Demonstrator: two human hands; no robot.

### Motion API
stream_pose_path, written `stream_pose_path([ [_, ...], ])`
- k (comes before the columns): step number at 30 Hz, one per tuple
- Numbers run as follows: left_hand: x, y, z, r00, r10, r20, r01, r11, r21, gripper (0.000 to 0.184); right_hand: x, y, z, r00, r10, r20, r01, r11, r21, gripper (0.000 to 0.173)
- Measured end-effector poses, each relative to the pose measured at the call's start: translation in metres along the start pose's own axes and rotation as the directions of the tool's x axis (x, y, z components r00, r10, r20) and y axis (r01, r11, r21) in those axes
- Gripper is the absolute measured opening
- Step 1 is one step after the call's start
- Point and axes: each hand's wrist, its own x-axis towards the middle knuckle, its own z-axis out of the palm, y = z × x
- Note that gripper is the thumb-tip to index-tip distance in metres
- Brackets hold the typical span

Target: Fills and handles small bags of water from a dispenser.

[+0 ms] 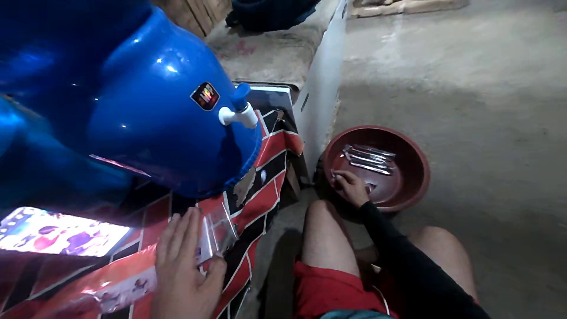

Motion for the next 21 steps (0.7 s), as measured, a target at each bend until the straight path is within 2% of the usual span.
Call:
stream_pose_path([
  [2,0.0,-0.005,0.004,0.999,0.003,0.033,-0.003,1.0,0.019,0.084,-0.025,-0.067,0.037,0.961,-0.246,0.129,0.238,0.968,0.077,0.032],
  [3,0.0,-0.008,0.007,1.0,0.002,0.029,-0.003,1.0,0.027,0.085,-0.039,-0.099,0.056,0.901,-0.38,0.208,0.364,0.925,0.113,0.033],
  [5,0.002,-0.014,0.013,1.0,-0.005,0.015,0.005,1.0,0.012,0.083,-0.065,-0.156,0.095,0.717,-0.61,0.338,0.621,0.779,0.089,0.038],
  [7,0.004,-0.019,0.02,1.0,-0.013,0.007,0.013,1.0,-0.026,0.078,-0.086,-0.201,0.13,0.589,-0.679,0.438,0.773,0.631,-0.064,0.042],
  [8,0.005,-0.021,0.023,1.0,-0.007,-0.001,0.007,0.999,-0.042,0.076,-0.091,-0.215,0.146,0.561,-0.674,0.481,0.809,0.57,-0.146,0.043],
  [11,0.006,-0.024,0.027,1.0,-0.004,-0.002,0.004,0.997,-0.072,0.07,-0.092,-0.225,0.177,0.562,-0.595,0.574,0.823,0.471,-0.317,0.039],
  [13,0.007,-0.025,0.027,1.0,-0.007,0.002,0.007,0.996,-0.089,0.065,-0.089,-0.221,0.182,0.571,-0.598,0.563,0.819,0.469,-0.332,0.028],
  [17,0.01,-0.028,0.03,1.0,0.017,-0.007,-0.018,0.993,-0.114,0.058,-0.097,-0.22,0.157,0.627,-0.688,0.364,0.776,0.592,-0.218,0.014],
  [19,0.011,-0.03,0.03,1.0,0.023,-0.016,-0.024,0.992,-0.121,0.058,-0.102,-0.222,0.133,0.688,-0.69,0.224,0.723,0.68,-0.125,0.014],
  [21,0.012,-0.031,0.031,0.999,0.024,-0.029,-0.027,0.993,-0.111,0.063,-0.104,-0.225,0.105,0.765,-0.635,0.108,0.635,0.771,0.04,0.014],
])
